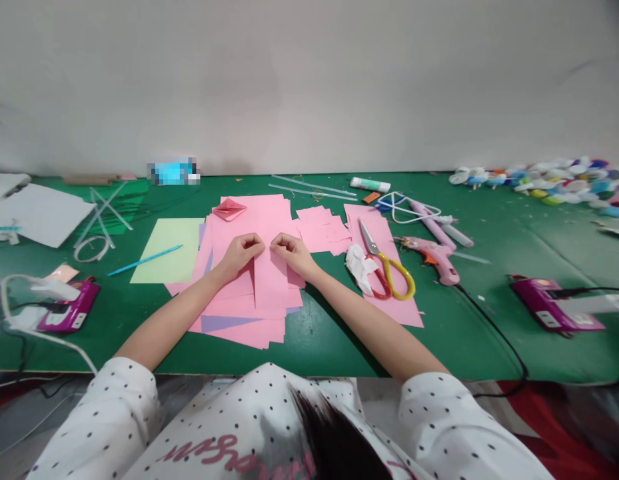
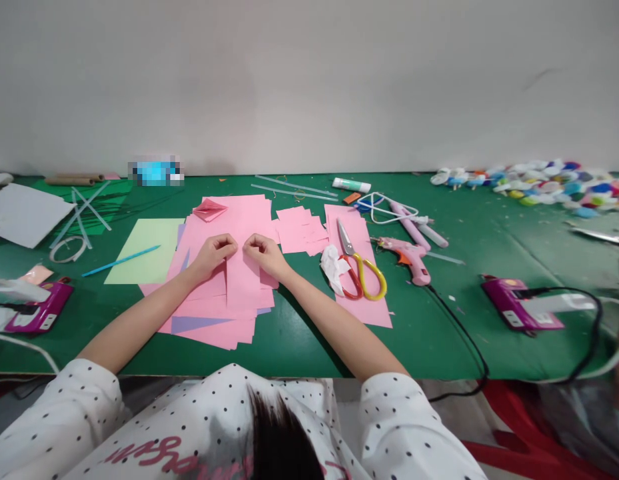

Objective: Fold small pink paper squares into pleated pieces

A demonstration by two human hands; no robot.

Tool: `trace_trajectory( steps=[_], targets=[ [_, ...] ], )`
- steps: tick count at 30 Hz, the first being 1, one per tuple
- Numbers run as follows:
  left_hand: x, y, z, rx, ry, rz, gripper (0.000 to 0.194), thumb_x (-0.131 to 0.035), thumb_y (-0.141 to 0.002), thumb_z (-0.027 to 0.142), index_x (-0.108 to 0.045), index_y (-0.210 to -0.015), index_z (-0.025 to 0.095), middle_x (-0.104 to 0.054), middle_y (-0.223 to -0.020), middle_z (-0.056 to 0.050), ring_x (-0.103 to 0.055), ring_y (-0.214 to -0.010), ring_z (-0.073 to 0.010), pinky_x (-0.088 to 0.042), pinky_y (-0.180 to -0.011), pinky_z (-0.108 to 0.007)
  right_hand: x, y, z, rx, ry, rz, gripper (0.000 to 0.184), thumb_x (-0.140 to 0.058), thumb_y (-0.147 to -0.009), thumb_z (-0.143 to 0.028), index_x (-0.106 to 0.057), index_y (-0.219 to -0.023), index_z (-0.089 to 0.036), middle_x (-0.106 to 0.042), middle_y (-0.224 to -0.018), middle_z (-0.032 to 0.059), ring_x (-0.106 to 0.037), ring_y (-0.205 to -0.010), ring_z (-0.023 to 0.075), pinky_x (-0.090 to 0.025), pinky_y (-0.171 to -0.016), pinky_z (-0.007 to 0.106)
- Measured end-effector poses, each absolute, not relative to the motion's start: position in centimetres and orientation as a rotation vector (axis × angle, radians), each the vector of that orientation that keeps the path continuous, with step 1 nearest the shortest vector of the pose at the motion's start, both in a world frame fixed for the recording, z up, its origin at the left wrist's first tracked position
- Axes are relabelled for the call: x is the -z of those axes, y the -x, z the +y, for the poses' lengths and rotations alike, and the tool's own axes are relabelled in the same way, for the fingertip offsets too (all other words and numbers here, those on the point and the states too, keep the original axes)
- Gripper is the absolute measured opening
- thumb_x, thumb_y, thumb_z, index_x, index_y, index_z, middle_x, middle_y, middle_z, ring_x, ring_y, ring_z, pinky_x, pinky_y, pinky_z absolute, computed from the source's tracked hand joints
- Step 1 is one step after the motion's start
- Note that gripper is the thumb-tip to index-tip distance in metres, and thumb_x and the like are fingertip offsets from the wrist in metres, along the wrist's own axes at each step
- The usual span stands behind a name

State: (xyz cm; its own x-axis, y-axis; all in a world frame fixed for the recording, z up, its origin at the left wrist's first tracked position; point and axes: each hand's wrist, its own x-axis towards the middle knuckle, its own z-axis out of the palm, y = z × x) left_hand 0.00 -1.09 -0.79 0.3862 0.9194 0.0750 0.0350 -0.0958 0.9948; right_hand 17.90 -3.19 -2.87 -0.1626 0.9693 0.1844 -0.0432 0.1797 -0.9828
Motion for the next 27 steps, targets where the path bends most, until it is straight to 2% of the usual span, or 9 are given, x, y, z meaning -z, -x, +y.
trace_trajectory(
  steps=[16,27],
  targets=[
    [1.0,0.11,-1.07,-0.872,-1.589,0.881,0.013,-0.065,-0.073,0.026,-0.062,-0.069,0.015,-0.054,-0.066,0.003,-0.044,-0.063,-0.0103,-0.034,-0.062,-0.025,2.63,-17.74,-3.16,-1.211,0.938,-1.497,0.011,-0.061,-0.073,-0.029,-0.057,-0.072,-0.019,-0.056,-0.07,-0.002,-0.049,-0.067,0.0133,-0.039,-0.067,0.029],
    [0.7,-0.05,-1.18,-0.908,-1.474,0.89,0.01,-0.064,-0.07,0.022,-0.059,-0.064,0.015,-0.045,-0.059,0.005,-0.034,-0.057,-0.0084,-0.027,-0.056,-0.025,2.28,-18.16,-3.26,-1.241,0.934,-1.405,0.008,-0.057,-0.069,-0.028,-0.057,-0.07,-0.02,-0.051,-0.064,-0.0036,-0.043,-0.06,0.0115,-0.035,-0.059,0.026]
  ],
)
